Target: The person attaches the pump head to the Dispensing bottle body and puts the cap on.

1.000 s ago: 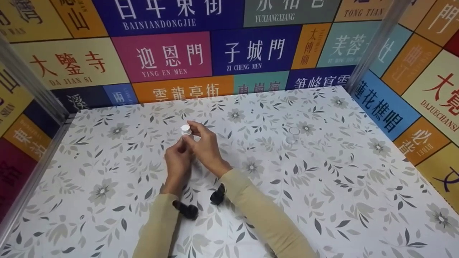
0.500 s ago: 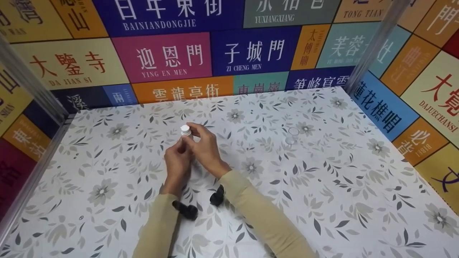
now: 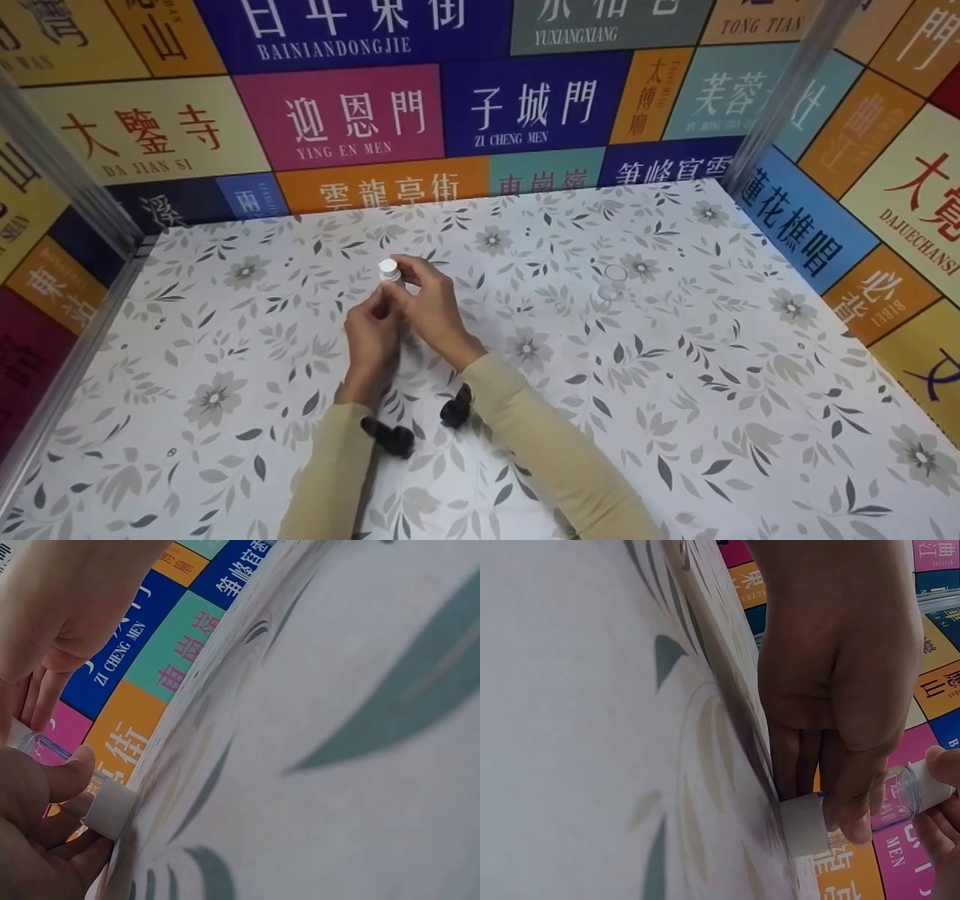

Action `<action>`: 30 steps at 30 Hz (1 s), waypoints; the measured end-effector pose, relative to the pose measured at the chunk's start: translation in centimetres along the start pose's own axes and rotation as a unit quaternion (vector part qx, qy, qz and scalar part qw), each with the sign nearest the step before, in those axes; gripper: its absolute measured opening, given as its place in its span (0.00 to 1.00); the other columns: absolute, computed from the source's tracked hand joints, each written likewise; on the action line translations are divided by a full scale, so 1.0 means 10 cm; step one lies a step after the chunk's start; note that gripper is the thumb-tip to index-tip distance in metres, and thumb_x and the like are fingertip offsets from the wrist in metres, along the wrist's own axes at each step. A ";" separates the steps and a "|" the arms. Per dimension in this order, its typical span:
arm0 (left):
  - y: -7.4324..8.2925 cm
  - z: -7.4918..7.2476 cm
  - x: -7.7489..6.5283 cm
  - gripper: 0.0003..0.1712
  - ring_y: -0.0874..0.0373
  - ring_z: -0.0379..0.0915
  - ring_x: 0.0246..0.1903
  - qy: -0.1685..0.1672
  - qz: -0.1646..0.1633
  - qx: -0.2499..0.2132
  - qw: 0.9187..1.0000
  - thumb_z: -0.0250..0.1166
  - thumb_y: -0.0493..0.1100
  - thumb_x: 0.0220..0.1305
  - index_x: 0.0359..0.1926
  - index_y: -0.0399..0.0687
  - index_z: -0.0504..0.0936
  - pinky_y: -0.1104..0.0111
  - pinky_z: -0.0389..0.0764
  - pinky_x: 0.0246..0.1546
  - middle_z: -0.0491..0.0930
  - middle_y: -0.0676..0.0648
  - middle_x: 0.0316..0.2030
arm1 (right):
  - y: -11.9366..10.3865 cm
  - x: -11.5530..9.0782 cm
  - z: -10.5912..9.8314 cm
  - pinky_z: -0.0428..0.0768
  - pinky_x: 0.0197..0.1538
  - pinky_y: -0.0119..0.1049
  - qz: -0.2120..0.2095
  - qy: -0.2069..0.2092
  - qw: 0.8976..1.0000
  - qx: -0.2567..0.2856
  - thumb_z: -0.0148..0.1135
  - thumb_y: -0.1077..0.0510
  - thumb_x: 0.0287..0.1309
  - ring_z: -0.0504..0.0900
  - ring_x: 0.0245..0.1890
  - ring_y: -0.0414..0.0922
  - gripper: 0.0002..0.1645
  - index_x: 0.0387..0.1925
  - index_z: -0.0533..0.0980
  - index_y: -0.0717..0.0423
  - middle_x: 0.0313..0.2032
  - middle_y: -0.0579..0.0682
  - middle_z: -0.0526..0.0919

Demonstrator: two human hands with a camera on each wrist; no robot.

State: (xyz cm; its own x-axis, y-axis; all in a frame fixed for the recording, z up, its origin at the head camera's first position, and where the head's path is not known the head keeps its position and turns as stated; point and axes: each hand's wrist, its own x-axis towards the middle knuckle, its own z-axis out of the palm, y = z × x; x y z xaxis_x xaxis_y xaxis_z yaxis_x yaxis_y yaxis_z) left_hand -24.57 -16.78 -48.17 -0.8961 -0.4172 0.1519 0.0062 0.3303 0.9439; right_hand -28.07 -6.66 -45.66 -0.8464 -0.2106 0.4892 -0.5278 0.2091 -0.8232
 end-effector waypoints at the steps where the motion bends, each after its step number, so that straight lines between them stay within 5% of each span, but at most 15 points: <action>1: 0.01 0.00 0.00 0.19 0.56 0.76 0.36 -0.003 -0.002 -0.007 1.000 0.65 0.35 0.63 0.56 0.47 0.85 0.75 0.73 0.36 0.87 0.43 0.39 | 0.00 0.00 -0.01 0.81 0.57 0.32 0.003 -0.001 1.000 0.000 0.68 0.63 0.61 0.85 0.52 0.47 0.23 0.57 0.77 0.62 0.51 0.57 0.85; 11: -0.02 0.01 0.02 0.25 0.57 0.78 0.45 -0.027 -0.021 -0.017 0.999 0.66 0.32 0.60 0.60 0.45 0.81 0.75 0.76 0.43 0.85 0.42 0.53 | -0.08 0.05 -0.15 0.79 0.61 0.35 0.065 -0.045 0.997 0.014 0.70 0.60 0.60 0.82 0.59 0.49 0.26 0.59 0.77 0.59 0.56 0.56 0.83; 19: -0.02 -0.02 0.05 0.31 0.47 0.76 0.61 -0.029 -0.016 -0.011 0.999 0.71 0.33 0.59 0.64 0.39 0.76 0.59 0.76 0.62 0.79 0.36 0.60 | -0.06 0.05 -0.34 0.79 0.62 0.41 0.009 -0.038 0.999 -0.030 0.70 0.58 0.60 0.80 0.60 0.50 0.25 0.58 0.77 0.60 0.57 0.55 0.82; 30: 0.01 -0.01 0.05 0.35 0.48 0.65 0.70 -0.059 -0.061 -0.051 0.995 0.70 0.34 0.61 0.68 0.39 0.70 0.62 0.67 0.70 0.70 0.37 0.68 | -0.03 0.01 -0.81 0.76 0.65 0.42 -0.011 0.005 0.994 -0.110 0.70 0.57 0.60 0.78 0.61 0.50 0.24 0.57 0.78 0.59 0.57 0.55 0.82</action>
State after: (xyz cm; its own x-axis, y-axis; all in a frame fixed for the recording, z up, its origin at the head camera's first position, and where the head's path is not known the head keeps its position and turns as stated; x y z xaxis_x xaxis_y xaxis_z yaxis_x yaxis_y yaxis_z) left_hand -24.95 -16.98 -47.95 -0.9384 -0.3455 0.0040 -0.0668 0.1928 0.9790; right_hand -28.52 0.95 -43.02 -0.8342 -0.2077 0.5108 -0.5484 0.4092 -0.7292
